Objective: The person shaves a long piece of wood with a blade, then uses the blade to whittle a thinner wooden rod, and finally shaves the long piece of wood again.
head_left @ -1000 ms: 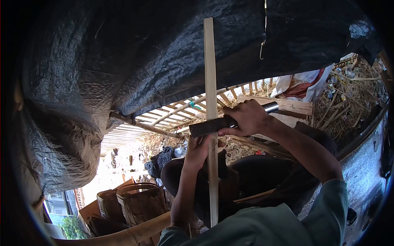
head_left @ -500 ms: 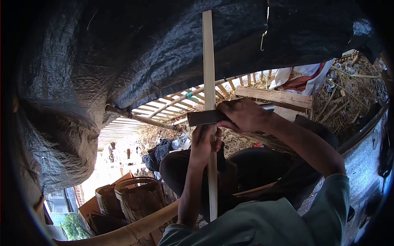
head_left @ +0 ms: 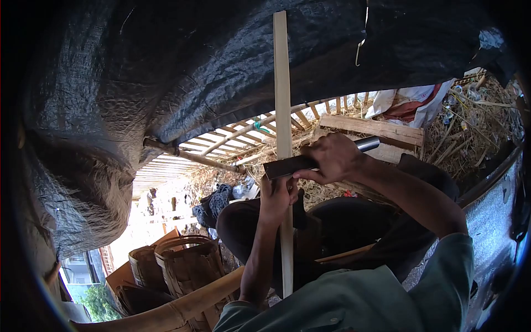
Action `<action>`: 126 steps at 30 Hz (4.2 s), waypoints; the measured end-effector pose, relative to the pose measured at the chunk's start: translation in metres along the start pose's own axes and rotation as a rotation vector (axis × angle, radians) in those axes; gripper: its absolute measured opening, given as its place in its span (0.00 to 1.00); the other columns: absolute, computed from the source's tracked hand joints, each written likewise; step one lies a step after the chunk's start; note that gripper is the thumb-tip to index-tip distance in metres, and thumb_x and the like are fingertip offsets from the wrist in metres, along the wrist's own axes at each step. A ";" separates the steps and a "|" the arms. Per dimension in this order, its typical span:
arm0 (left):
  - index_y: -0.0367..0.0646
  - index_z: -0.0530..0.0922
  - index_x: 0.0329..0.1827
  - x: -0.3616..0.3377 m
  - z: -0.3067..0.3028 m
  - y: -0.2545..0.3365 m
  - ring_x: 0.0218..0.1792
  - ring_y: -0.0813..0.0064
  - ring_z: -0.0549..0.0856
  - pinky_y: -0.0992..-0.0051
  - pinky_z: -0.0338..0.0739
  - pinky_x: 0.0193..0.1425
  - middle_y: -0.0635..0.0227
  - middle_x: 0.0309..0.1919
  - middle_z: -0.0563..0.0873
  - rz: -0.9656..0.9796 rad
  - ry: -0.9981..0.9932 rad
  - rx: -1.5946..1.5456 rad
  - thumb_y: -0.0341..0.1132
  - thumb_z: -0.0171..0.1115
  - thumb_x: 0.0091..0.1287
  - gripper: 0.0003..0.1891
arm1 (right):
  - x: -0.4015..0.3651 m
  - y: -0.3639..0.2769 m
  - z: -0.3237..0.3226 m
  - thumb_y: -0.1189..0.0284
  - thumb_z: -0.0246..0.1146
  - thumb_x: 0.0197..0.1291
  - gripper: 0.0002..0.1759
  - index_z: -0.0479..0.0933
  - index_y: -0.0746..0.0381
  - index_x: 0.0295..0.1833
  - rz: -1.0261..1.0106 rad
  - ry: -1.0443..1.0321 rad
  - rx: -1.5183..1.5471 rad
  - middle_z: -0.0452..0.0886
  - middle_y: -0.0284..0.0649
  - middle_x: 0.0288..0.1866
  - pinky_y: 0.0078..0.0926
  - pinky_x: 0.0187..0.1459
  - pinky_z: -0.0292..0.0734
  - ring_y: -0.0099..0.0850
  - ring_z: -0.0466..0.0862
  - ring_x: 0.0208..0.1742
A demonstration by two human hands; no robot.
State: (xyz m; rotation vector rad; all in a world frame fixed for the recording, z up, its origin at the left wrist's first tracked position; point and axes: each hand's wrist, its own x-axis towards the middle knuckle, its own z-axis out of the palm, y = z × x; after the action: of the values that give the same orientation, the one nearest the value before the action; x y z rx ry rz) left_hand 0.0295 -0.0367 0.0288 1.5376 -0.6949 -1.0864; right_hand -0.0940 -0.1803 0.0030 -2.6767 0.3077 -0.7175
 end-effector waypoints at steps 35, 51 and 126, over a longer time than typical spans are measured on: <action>0.40 0.70 0.42 -0.002 0.002 -0.009 0.12 0.82 0.69 0.83 0.61 0.13 0.66 0.22 0.74 -0.098 0.073 -0.159 0.38 0.47 0.70 0.10 | 0.011 0.008 -0.045 0.34 0.50 0.54 0.43 0.77 0.71 0.34 0.302 -0.238 -0.066 0.79 0.52 0.23 0.40 0.35 0.81 0.47 0.84 0.29; 0.37 0.74 0.36 -0.003 -0.003 -0.025 0.14 0.78 0.76 0.76 0.67 0.18 0.68 0.15 0.75 0.281 0.102 0.466 0.27 0.48 0.66 0.06 | 0.005 -0.012 0.000 0.34 0.51 0.53 0.42 0.77 0.70 0.30 0.120 -0.190 -0.107 0.77 0.51 0.18 0.38 0.28 0.79 0.43 0.84 0.24; 0.46 0.64 0.23 -0.025 0.029 -0.033 0.04 0.80 0.60 0.77 0.53 0.07 0.72 0.08 0.63 -0.193 -0.051 -0.183 0.51 0.33 0.73 0.24 | 0.014 0.034 -0.041 0.35 0.52 0.53 0.40 0.80 0.67 0.32 0.316 0.064 -0.231 0.79 0.53 0.24 0.40 0.33 0.80 0.49 0.83 0.31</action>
State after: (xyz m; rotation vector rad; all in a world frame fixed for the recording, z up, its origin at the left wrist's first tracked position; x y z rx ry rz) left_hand -0.0107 -0.0186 0.0041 1.4448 -0.4736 -1.3010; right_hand -0.1074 -0.2267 0.0289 -2.7235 0.8557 -0.7040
